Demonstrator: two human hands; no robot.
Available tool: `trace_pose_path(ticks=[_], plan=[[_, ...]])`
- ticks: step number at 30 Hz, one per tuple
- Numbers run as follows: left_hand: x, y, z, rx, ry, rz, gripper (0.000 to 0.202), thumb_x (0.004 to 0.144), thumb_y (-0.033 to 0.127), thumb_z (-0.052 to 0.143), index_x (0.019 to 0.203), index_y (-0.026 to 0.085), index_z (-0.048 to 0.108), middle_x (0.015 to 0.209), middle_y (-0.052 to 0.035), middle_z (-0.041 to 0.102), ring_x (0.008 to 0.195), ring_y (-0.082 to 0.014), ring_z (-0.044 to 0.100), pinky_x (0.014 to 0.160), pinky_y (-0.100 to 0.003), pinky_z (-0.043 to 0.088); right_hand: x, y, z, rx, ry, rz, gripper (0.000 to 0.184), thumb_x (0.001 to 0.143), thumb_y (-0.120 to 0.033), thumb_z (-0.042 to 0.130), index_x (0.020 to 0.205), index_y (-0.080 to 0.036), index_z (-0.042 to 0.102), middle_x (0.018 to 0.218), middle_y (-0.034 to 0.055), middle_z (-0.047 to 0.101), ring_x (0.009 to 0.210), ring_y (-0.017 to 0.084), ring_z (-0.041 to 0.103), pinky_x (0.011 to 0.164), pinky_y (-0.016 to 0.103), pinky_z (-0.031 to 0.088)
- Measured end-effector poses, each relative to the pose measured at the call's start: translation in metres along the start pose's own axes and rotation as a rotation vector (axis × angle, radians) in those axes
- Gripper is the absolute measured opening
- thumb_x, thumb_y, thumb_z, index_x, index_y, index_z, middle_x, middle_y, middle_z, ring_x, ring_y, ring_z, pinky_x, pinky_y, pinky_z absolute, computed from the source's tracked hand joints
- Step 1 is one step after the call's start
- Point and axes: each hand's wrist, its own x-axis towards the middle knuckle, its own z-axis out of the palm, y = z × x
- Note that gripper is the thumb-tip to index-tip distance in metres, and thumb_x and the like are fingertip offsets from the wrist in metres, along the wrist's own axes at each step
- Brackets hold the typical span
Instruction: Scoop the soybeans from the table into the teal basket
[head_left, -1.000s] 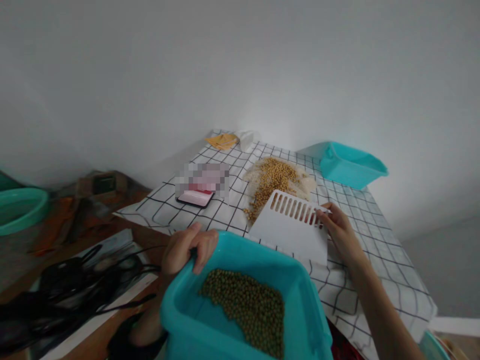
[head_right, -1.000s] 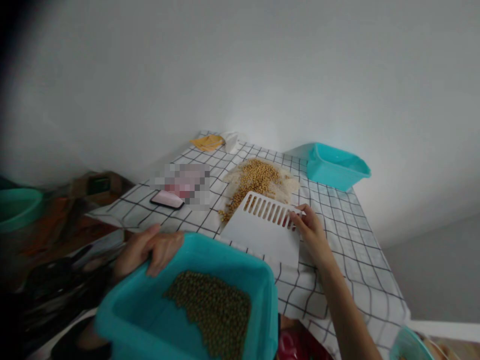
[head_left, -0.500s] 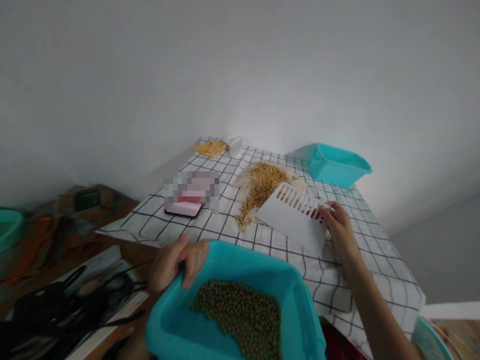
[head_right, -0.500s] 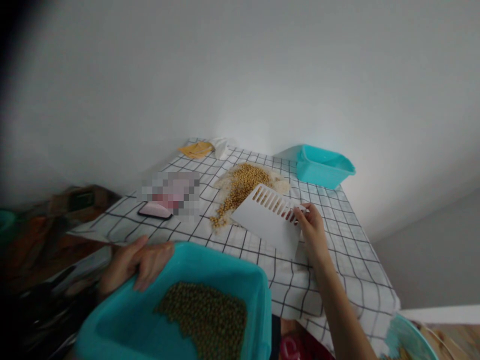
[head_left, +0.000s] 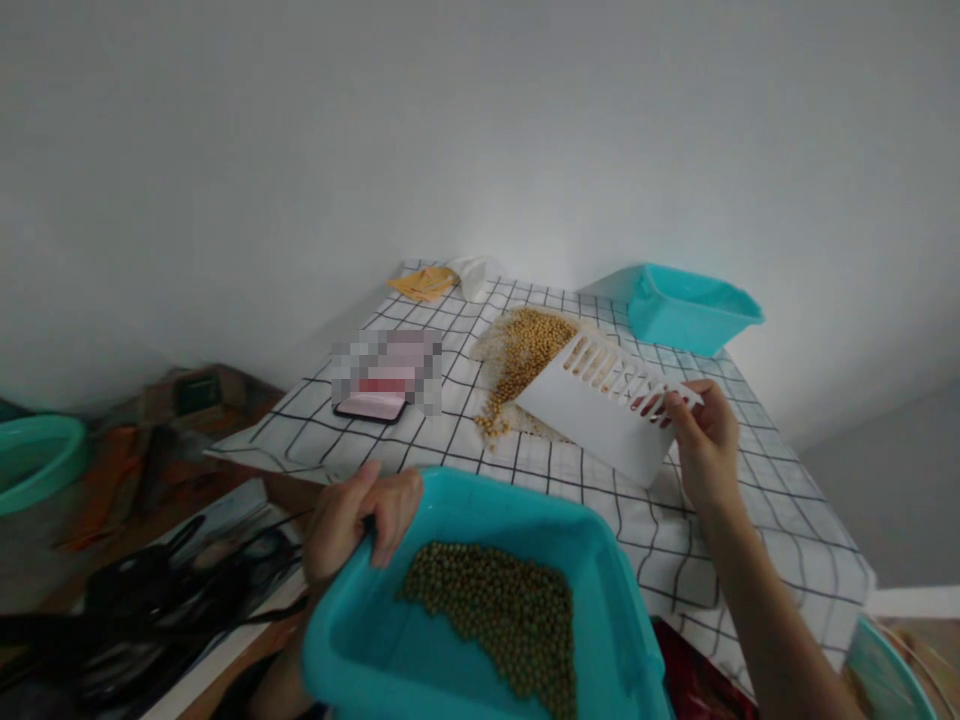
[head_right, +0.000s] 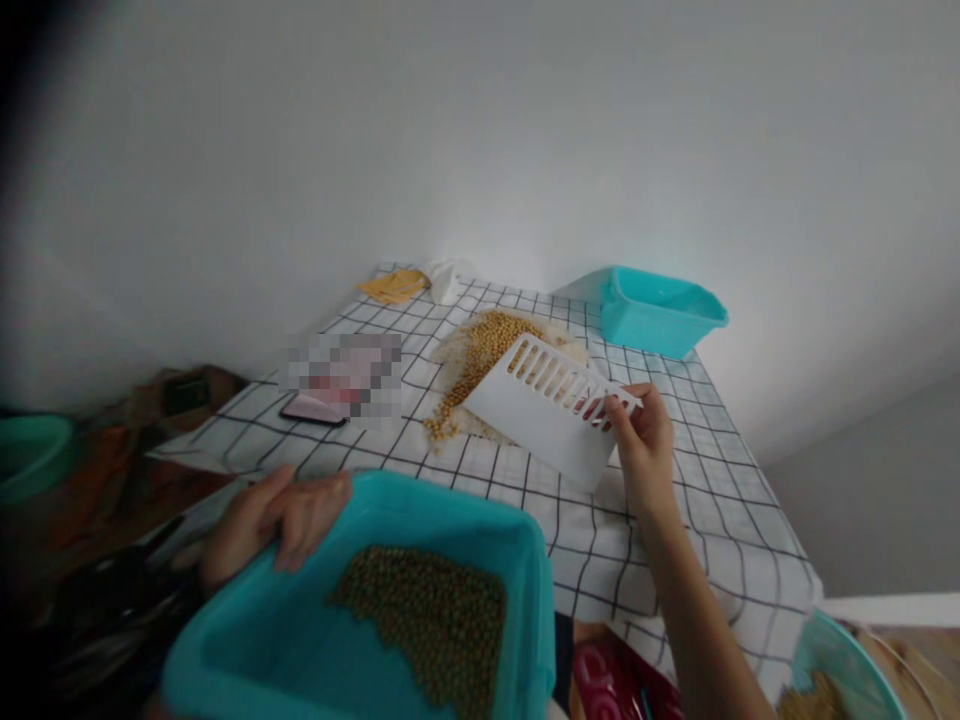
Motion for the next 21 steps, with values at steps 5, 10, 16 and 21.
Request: trace_pose_path(ticks=[5,10,16,21], plan=[[0.002,0.003,-0.001,0.031,-0.066,-0.017,0.071,0.108,0.036,0.026,0.042,0.020,0.046,0.034,-0.0010,0.046,0.038,-0.0142,0.040,0.056,-0.036,0.035,0.009,-0.010,0.002,0.032,0.011,-0.025,0.025,0.084,-0.045,0.074,0.082,-0.027,0.056,0.074,0.0009,0.070,0.063,0.019,0.061,0.059,0.031,0.042],[0.001,0.004,-0.006,0.044,-0.070,-0.032,0.071,0.108,0.038,0.027,0.042,0.019,0.046,0.034,-0.0009,0.047,0.038,-0.0141,0.042,0.060,-0.037,0.037,0.022,-0.016,0.010,0.046,-0.075,-0.010,0.024,0.084,-0.044,0.074,0.082,-0.027,0.058,0.074,0.0004,0.070,0.063,0.018,0.060,0.060,0.030,0.042],[0.001,0.002,-0.008,0.029,-0.097,-0.041,0.071,0.108,0.036,0.024,0.043,0.020,0.049,0.037,-0.0019,0.051,0.040,-0.0154,0.045,0.063,-0.038,0.039,0.024,-0.015,0.033,0.005,-0.155,0.056,0.029,0.083,-0.048,0.074,0.081,-0.027,0.054,0.074,0.0001,0.071,0.062,0.018,0.062,0.058,0.030,0.045],[0.001,0.001,-0.006,0.015,-0.087,-0.006,0.071,0.108,0.035,0.025,0.043,0.020,0.049,0.036,-0.0009,0.048,0.039,-0.0142,0.042,0.061,-0.037,0.038,0.024,-0.014,0.049,0.045,-0.195,0.060,0.028,0.083,-0.046,0.073,0.080,-0.027,0.054,0.072,0.0001,0.072,0.061,0.017,0.062,0.057,0.029,0.045]])
